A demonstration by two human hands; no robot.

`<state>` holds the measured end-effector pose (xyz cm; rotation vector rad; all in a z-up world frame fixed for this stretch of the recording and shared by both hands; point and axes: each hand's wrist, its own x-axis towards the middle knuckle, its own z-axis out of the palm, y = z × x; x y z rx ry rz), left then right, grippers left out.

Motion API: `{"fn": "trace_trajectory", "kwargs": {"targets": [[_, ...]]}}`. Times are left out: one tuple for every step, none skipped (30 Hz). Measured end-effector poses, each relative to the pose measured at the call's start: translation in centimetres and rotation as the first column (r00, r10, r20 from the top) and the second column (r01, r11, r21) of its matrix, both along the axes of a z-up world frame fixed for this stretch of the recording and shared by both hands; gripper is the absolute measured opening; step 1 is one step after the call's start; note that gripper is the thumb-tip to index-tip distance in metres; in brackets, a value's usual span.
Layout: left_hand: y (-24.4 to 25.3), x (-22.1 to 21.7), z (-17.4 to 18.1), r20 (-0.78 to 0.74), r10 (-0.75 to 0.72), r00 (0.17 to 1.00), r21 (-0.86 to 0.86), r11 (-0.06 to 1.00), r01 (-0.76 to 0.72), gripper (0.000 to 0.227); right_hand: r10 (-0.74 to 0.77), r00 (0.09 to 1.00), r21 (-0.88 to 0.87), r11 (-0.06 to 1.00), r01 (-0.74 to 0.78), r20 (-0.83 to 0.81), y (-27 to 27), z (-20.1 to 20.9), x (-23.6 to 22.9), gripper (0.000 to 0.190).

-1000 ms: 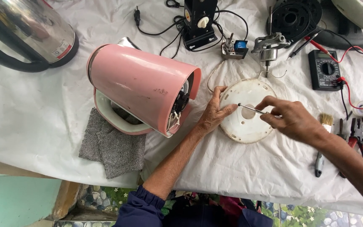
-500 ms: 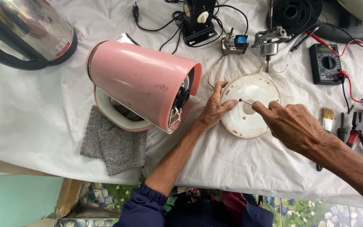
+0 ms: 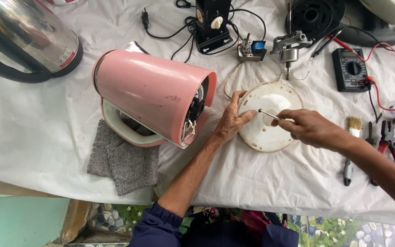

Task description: The person is using a screwdriver to remove screws from the bottom of a pink electric kettle's base.

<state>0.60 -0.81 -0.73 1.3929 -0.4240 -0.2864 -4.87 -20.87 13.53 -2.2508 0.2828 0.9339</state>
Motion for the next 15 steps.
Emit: {"fn": "trace_trajectory", "kwargs": {"targets": [[0.0, 0.0, -0.1, 0.003, -0.003, 1.000, -0.011, 1.000, 0.003, 0.065, 0.204, 0.971, -0.222, 0.960, -0.173, 0.128, 0.2, -0.7, 0.0, 0.041], [0.1, 0.1, -0.4, 0.001, -0.005, 1.000, -0.008, 1.000, 0.005, 0.065, 0.202, 0.971, -0.219, 0.961, -0.171, 0.126, 0.5, -0.4, -0.2, 0.041], [0.0, 0.2, -0.6, 0.009, -0.003, 1.000, -0.015, 1.000, 0.003, 0.066, 0.225, 0.962, -0.263, 0.948, -0.179, 0.155, 0.8, 0.0, -0.4, 0.038], [0.0, 0.3, -0.8, 0.017, -0.001, 1.000, -0.022, 1.000, 0.002, 0.067, 0.248, 0.951, -0.307, 0.934, -0.185, 0.183, 1.2, 0.4, -0.6, 0.036], [0.0, 0.3, -0.6, 0.016, 0.001, 1.000, -0.021, 1.000, 0.000, 0.067, 0.250, 0.951, -0.307, 0.933, -0.187, 0.182, 1.4, 0.6, -0.6, 0.036], [0.0, 0.3, -0.5, 0.025, 0.007, 1.000, -0.007, 1.000, -0.007, 0.068, 0.313, 0.938, -0.400, 0.887, -0.232, 0.149, 1.6, 0.8, -0.6, 0.032], [0.1, 0.2, -0.4, 0.034, 0.014, 0.999, 0.006, 1.000, -0.014, 0.068, 0.372, 0.922, -0.488, 0.828, -0.277, 0.109, 1.8, 0.9, -0.7, 0.029], [0.0, 0.2, -0.6, 0.032, 0.017, 0.999, 0.006, 1.000, -0.017, 0.068, 0.375, 0.921, -0.487, 0.827, -0.280, 0.107, 1.6, 0.6, -0.7, 0.029], [0.0, 0.3, -0.7, 0.036, 0.030, 0.999, 0.035, 0.999, -0.031, 0.068, 0.431, 0.899, -0.549, 0.772, -0.320, 0.081, 1.4, 0.3, -0.6, 0.026], [-0.1, 0.4, -0.8, 0.042, 0.043, 0.998, 0.064, 0.997, -0.046, 0.069, 0.483, 0.874, -0.607, 0.710, -0.357, 0.051, 1.3, 0.0, -0.5, 0.023], [0.0, 0.3, -0.7, 0.041, 0.043, 0.998, 0.064, 0.997, -0.046, 0.069, 0.483, 0.874, -0.607, 0.710, -0.358, 0.050, 1.3, 0.0, -0.6, 0.023], [0.0, 0.2, -0.5, 0.014, 0.033, 0.999, 0.042, 0.999, -0.034, 0.068, 0.525, 0.850, -0.644, 0.667, -0.374, 0.050, 1.3, 0.1, -0.6, 0.020], [0.1, 0.1, -0.3, -0.014, 0.023, 1.000, 0.018, 1.000, -0.023, 0.067, 0.566, 0.823, -0.681, 0.621, -0.389, 0.047, 1.3, 0.1, -0.6, 0.017], [0.0, 0.2, -0.4, -0.014, 0.025, 1.000, 0.018, 1.000, -0.025, 0.067, 0.568, 0.822, -0.681, 0.620, -0.390, 0.046, 1.5, 0.3, -0.6, 0.017], [0.0, 0.2, -0.6, -0.012, 0.018, 1.000, -0.013, 1.000, -0.018, 0.067, 0.609, 0.793, -0.714, 0.566, -0.413, 0.024, 1.7, 0.4, -0.6, 0.014]]}}
